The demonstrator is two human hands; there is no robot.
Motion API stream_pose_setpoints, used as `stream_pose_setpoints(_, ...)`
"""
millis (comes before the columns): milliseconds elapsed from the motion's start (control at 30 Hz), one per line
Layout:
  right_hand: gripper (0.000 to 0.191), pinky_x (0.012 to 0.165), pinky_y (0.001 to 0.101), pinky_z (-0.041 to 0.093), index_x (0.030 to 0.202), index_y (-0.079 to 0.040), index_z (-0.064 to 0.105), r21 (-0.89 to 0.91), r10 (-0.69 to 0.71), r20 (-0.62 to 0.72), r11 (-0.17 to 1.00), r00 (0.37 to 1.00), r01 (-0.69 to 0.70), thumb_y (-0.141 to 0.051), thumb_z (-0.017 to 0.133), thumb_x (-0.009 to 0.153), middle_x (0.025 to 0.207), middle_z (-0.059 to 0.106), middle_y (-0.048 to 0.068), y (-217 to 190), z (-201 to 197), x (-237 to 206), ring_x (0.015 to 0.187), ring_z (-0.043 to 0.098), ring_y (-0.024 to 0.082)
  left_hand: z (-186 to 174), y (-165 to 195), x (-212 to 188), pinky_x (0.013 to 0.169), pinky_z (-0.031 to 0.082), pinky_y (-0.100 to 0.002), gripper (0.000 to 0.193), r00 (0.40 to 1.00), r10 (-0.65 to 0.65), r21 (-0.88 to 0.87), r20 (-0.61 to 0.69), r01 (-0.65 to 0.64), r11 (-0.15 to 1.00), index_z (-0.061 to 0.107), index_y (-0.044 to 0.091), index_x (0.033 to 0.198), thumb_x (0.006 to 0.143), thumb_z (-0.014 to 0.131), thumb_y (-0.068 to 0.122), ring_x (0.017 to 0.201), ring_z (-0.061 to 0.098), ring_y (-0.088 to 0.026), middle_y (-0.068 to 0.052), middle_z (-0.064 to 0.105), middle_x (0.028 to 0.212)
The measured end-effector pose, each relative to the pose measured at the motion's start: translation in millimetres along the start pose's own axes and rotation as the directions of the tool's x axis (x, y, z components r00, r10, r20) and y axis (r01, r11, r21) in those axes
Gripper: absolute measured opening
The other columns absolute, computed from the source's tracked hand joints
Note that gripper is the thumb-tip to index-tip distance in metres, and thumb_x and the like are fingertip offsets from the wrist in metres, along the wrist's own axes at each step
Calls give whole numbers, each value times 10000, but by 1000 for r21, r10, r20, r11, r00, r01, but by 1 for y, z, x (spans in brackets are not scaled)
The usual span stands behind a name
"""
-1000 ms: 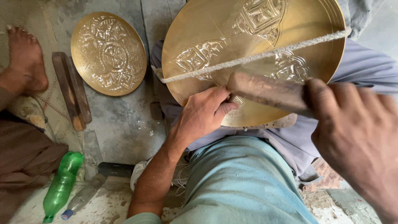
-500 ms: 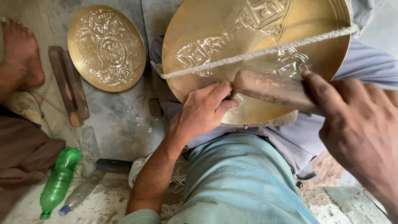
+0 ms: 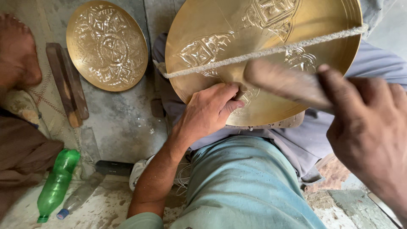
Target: The person sits on the floor with an embossed brass plate on their lap and repeatedly strikes a small punch held against the plate's decorative pattern using a wooden mallet, repositioning the punch across the design. A second finished brass plate lies on the floor beside them.
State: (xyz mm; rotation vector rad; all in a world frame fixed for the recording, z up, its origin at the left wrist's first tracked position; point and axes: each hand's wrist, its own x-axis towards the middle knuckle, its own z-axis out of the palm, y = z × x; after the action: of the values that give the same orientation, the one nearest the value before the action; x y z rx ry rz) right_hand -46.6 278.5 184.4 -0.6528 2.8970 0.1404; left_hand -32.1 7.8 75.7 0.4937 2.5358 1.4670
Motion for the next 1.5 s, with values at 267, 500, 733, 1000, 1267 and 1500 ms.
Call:
stream_pose_setpoints(267,583,790,389,596,1378,-90,445,525,231,142,806,962,-272,-79,718,863,1097,731,148,3,9,-2,912,721,255,3,-2,0,724,559,-436,308,1000,21,46,-5,-20,999,611,91,1206,971,738,242,882,698,-313,-86,683,996)
stream_pose_setpoints(500,670,809,437,550,1447,-95,446,675,338,146,653,930,-343,-71,705,830,1102,673,195,0,8,-3,949,679,304,0,0,0,704,550,-443,289,1000,11,59,16,-12,998,604,91,1197,983,727,241,877,692,-314,-78,667,978)
stream_pose_setpoints(733,607,798,453,549,1445,-152,513,511,182,-8,846,983,-152,-28,661,869,1132,632,187,-4,2,0,944,673,351,1,-1,-1,711,556,-438,309,999,31,56,16,-32,998,600,86,1230,983,716,230,884,693,-309,-76,666,996)
stream_pose_setpoints(1000,623,784,494,541,1429,-58,563,402,162,-50,906,985,-129,59,656,824,1024,629,201,-7,5,-2,910,662,400,2,-1,-2,710,553,-437,265,1000,23,86,16,-24,996,612,101,1175,980,732,233,897,697,-307,-70,671,1000)
stream_pose_setpoints(1267,621,780,470,539,1480,-95,567,400,245,3,888,970,-226,42,656,881,1091,630,187,-6,11,-9,873,646,357,-1,1,-1,696,552,-429,264,1000,7,80,21,-9,997,613,99,1169,978,733,236,878,693,-309,-77,665,984)
stream_pose_setpoints(1500,550,829,424,530,1403,-122,572,428,176,-121,897,977,-109,4,657,874,1097,652,147,-10,9,-11,928,660,319,-2,4,-1,689,554,-423,268,1000,27,67,8,-28,997,618,98,1184,969,729,213,870,698,-302,-71,672,991)
